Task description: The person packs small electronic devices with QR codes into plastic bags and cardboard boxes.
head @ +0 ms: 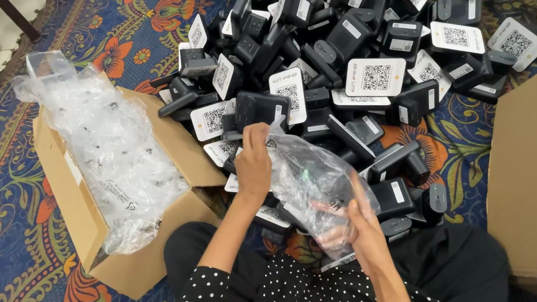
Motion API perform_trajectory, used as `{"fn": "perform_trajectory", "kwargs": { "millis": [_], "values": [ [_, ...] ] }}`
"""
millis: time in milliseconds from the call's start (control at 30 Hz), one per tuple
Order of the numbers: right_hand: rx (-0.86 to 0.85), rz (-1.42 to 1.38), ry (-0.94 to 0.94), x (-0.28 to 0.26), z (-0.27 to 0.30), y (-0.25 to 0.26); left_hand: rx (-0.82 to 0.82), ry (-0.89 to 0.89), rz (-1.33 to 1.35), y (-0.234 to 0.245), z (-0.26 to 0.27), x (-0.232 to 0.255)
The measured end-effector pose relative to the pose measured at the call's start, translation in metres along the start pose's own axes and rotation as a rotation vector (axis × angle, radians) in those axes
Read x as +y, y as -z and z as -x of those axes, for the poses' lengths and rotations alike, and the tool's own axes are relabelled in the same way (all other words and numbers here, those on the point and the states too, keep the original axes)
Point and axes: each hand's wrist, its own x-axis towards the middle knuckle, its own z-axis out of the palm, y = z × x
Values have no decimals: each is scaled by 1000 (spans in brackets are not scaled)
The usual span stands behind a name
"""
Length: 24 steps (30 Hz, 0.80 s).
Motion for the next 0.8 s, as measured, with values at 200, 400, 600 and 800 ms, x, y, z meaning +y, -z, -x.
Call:
{"fn": "perform_trajectory", "kwargs": {
  "millis": [200, 400, 600, 800],
  "values": [
    [49, 53, 37, -16, 9, 6, -149, -119, -149, 12, -11, -51],
    [148, 74, 46, -19, 11, 20, -122, 5, -275, 29, -43, -97],
    [251, 218, -38, 22, -2, 56, -25, -33, -385, 27, -40, -79],
    [212, 356, -442, 123, -29, 54, -299, -97, -71, -9, 14, 11]
  ]
}}
